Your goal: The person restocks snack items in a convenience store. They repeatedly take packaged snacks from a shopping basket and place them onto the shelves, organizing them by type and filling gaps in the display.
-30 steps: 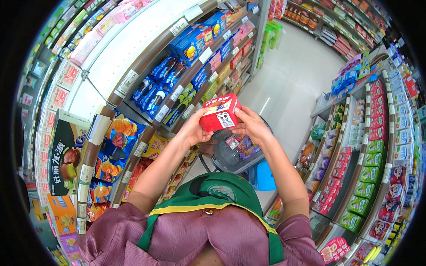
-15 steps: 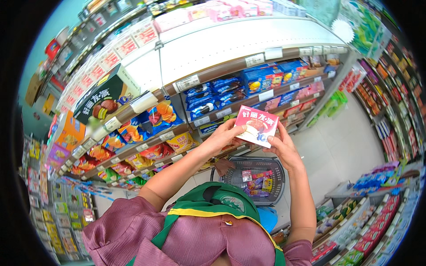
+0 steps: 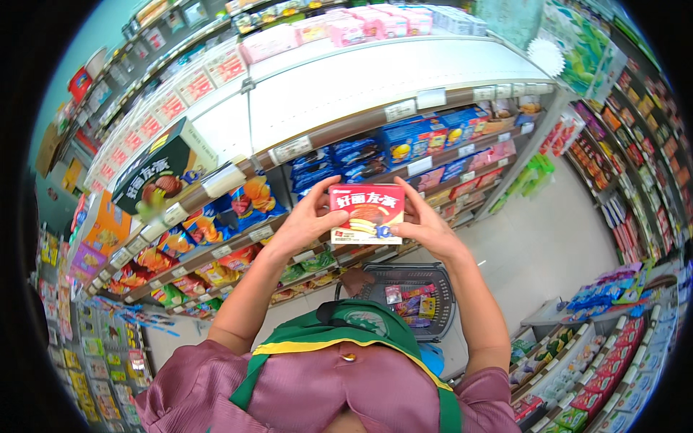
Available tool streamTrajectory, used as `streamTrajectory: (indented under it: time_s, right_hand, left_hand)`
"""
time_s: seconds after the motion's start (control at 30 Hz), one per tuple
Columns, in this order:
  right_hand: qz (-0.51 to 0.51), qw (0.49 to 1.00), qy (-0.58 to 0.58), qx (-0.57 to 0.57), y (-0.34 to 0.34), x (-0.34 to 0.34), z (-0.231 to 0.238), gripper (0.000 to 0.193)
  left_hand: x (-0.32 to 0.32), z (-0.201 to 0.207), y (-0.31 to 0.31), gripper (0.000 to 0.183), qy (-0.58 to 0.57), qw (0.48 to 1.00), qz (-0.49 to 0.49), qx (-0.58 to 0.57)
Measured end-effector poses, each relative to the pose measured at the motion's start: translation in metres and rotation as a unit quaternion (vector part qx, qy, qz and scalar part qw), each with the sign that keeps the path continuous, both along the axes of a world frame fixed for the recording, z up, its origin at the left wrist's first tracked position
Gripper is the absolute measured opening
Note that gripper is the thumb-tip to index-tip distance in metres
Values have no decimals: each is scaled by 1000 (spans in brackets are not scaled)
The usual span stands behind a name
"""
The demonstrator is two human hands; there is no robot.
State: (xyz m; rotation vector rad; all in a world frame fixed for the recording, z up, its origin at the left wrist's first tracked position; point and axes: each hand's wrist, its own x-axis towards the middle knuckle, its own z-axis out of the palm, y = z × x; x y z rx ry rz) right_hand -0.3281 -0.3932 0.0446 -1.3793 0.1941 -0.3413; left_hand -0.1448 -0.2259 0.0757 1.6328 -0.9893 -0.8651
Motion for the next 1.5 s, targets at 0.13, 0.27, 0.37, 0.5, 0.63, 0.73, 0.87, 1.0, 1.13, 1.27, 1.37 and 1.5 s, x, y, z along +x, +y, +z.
streamTrajectory:
  time_s: [0.13, 0.27, 0.37, 0.5, 0.63, 0.73, 0.87, 1.0, 1.13, 1.27, 1.37, 1.5]
  right_hand:
    - [-1, 1000, 20, -1, -2, -1, 3, 94]
    - [-3, 1000, -8, -17, -5, -3, 7, 98]
    - [-4, 999, -41, -13, -10, -3, 7, 99]
    - [-3, 998, -58, -12, -14, -4, 7, 99]
    - [0, 999, -46, -15, -13, -6, 12, 97]
    - [-23, 998, -48, -25, -13, -4, 12, 95]
    - [-33, 998, -45, -26, -12, 0, 13, 96]
    - [-18, 998, -51, -42, -14, 2, 7, 96]
    - [-18, 998, -43, -53, -11, 4, 11, 97]
    - [-19, 999, -33, -30, -4, 6, 15, 96]
    - [-16, 999, -26, -40, -4, 4, 13, 95]
    - [-10, 999, -25, -41, -4, 2, 12, 94]
  left_hand:
    - [1, 8, -2, 81, -25, 999, -20, 19]
    - [2, 11, -8, 83, -60, 997, -38, -19]
    - [-3, 17, -12, 86, -90, 994, -36, -49]
    - [-8, 18, -15, 91, -129, 990, -22, -50]
    - [-9, 18, -14, 93, -130, 990, -19, -45]
    - [-10, 18, -14, 92, -100, 994, -16, -44]
    - [-8, 12, -13, 85, -76, 996, -9, -55]
    - [-6, 9, -6, 84, -109, 993, 5, -54]
    - [-5, 6, -6, 84, -49, 996, -4, -76]
    - [0, 2, -3, 84, -33, 997, 2, -67]
    - [-2, 4, -3, 86, -43, 997, -1, -68]
    - [0, 3, -4, 88, -46, 997, -3, -55]
